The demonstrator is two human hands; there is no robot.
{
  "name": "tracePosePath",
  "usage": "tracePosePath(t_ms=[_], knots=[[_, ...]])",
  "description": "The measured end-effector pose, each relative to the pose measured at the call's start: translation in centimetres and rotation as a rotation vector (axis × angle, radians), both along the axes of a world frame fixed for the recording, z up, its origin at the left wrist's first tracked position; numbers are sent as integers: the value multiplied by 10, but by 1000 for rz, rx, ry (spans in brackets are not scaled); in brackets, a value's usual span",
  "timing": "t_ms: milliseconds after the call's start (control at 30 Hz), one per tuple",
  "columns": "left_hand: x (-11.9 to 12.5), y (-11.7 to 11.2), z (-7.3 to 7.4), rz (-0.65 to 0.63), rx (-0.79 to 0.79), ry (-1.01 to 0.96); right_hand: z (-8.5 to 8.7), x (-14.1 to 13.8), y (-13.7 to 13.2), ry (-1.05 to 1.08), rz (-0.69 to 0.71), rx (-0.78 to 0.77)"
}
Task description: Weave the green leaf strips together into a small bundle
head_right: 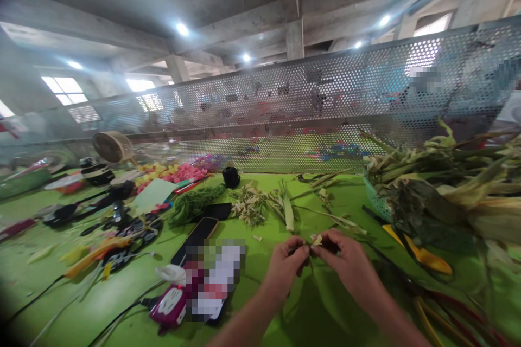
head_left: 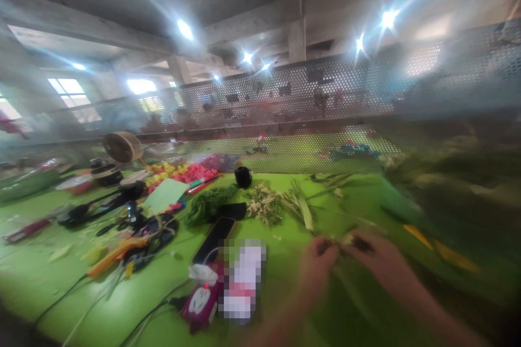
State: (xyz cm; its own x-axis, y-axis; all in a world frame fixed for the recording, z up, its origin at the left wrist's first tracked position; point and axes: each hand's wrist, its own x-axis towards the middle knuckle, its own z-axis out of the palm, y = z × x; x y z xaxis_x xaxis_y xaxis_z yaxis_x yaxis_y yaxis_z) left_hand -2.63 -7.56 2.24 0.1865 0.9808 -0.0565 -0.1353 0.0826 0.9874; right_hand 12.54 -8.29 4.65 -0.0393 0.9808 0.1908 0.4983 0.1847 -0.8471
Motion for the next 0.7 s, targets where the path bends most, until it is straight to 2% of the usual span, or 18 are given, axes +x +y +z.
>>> tracePosePath(t_ms=[200, 367, 533, 633, 700], knots=[[-2, 4, -5, -63, 20, 2, 2, -2, -3, -1, -41, -14], [-8, 12, -9, -130, 71, -7, -7, 4, 0, -82, -48, 3], [-17, 21, -7, -192, 161, 84, -14, 8, 5, -107, -32, 15], [-16, 22, -11, -229, 120, -9, -14, 7, 5, -101, -40, 14], [-11, 19, -13, -210, 69, -98, -15, 6, 4, -88, -41, 15]])
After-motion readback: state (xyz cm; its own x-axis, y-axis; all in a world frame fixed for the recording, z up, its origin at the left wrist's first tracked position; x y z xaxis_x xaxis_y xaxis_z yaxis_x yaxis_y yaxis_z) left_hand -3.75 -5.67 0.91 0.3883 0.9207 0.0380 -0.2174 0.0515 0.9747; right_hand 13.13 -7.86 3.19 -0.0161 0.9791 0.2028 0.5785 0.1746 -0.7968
